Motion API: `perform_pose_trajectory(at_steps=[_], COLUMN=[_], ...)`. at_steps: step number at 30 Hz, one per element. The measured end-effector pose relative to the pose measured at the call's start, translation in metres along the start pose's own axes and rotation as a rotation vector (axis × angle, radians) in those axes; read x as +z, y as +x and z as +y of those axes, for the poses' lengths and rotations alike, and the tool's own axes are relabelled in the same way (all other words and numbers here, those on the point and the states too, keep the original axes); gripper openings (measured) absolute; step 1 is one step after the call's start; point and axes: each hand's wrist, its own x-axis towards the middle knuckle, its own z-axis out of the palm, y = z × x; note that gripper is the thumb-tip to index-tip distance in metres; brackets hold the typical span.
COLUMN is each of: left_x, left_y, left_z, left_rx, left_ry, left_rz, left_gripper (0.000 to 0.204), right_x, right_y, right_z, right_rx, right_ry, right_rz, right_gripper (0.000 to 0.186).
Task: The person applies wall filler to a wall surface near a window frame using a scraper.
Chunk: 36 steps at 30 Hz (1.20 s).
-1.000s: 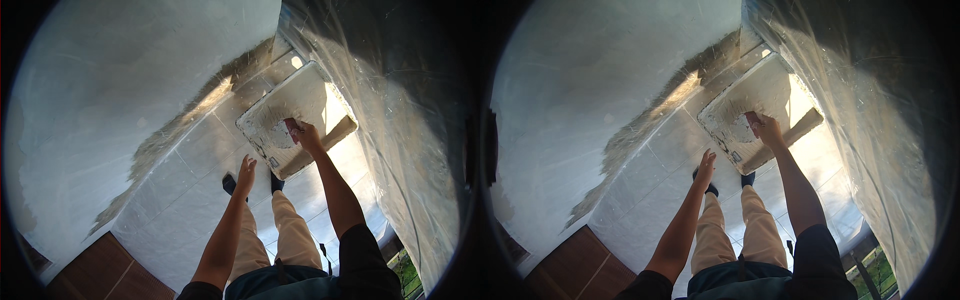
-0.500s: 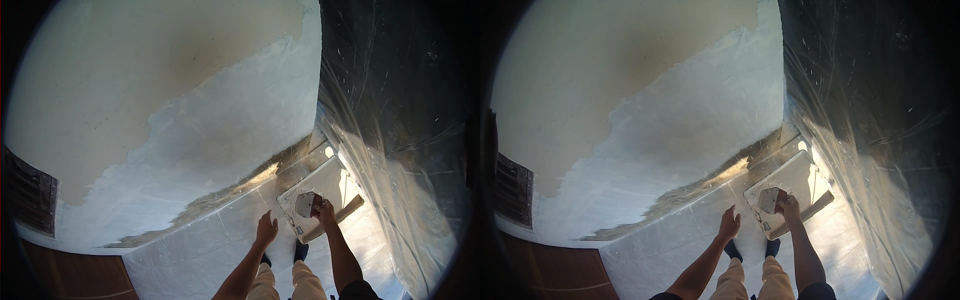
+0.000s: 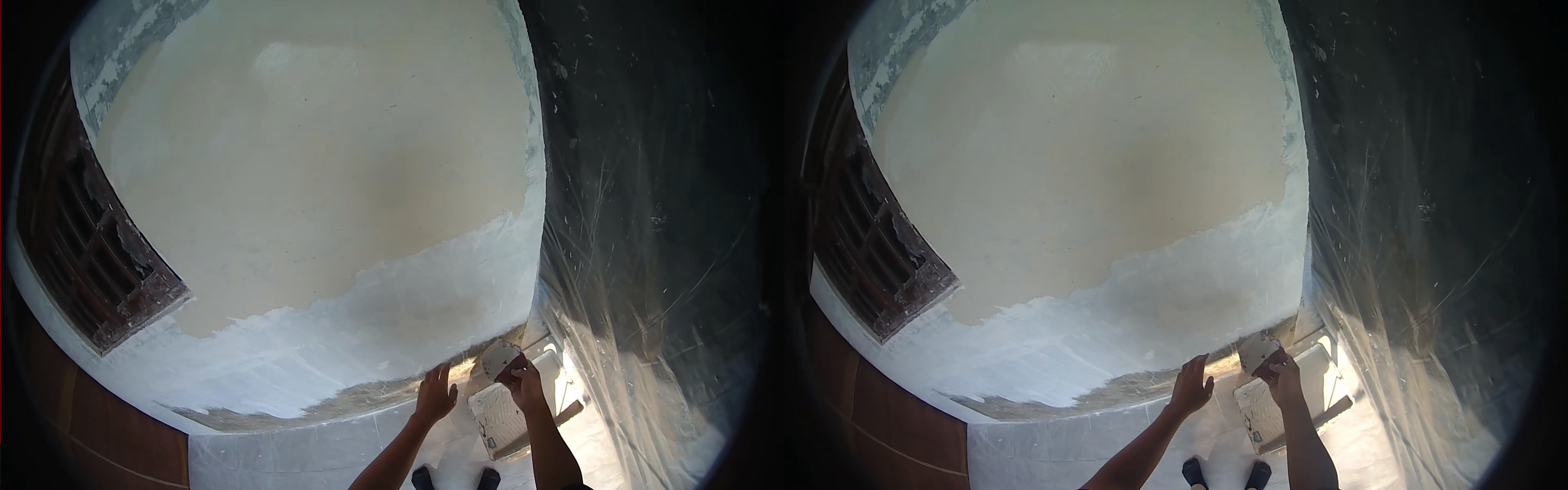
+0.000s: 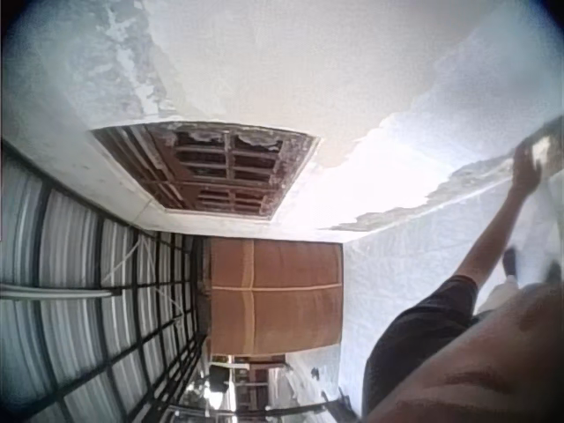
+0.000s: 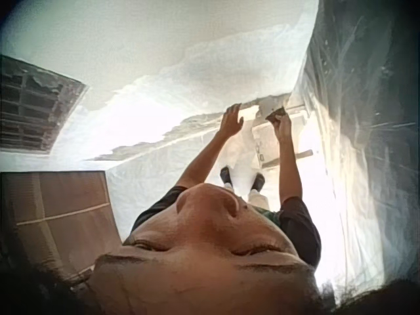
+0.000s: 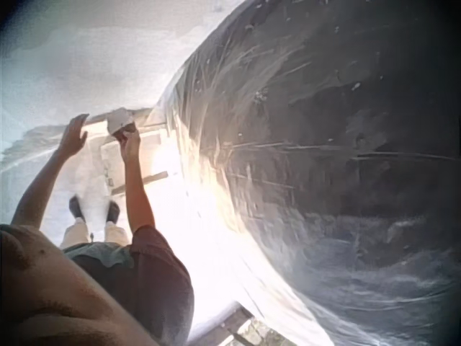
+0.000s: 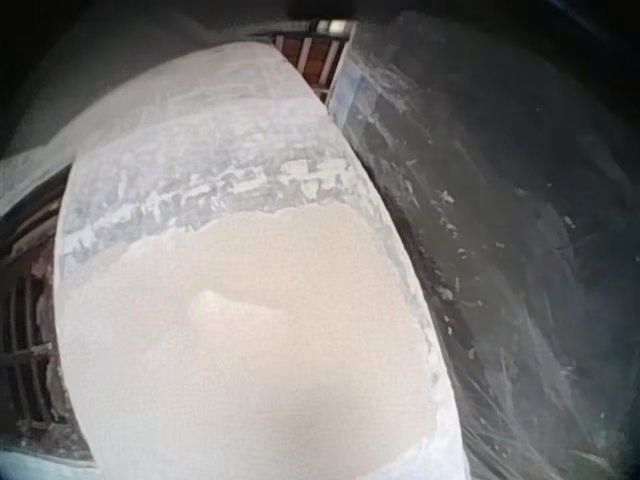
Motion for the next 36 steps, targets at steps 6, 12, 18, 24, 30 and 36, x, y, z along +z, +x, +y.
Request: perform_pose_trajectory(at_steps=[6, 12, 18, 24, 30, 36], left_x=[-0.08, -0.167, -0.262, -0.343, -0.401, -0.438], left_y=[0.033, 0.075, 0.12, 0.162, 0.184, 0.204], left_z=[0.014, 0.013, 0.017, 0.033, 0.052, 0.052], left_rx=[0.077, 0.235, 0.474, 0.627, 0.567, 0.448], left_ry=[0.044, 0.161, 0.351, 0.509, 0.666, 0.765], left_rz=[0.098, 0.227, 0.376, 0.449, 0.558, 0.729], left_gripper=[0.061, 0.062, 0.06, 0.059, 0.06, 0.066], right_x=[0.086, 0.175, 0.259, 0.311, 0.339, 0.369], right_y=[0.012, 0.018, 0.01, -0.006, -0.015, -0.002], right_z=[-0.037, -0.064, -0.091, -0.101, -0.11, -0.129], right_rx=[-0.11, -0.165, -0.292, -0.459, -0.518, -0.635], right_ry=[0.076, 0.145, 0.203, 0.237, 0.183, 0.098], right_rz=[-0.197, -0.338, -0.395, -0.311, -0.308, -0.305], right_gripper=[0.048, 0.041, 0.037, 0.037, 0.04, 0.038])
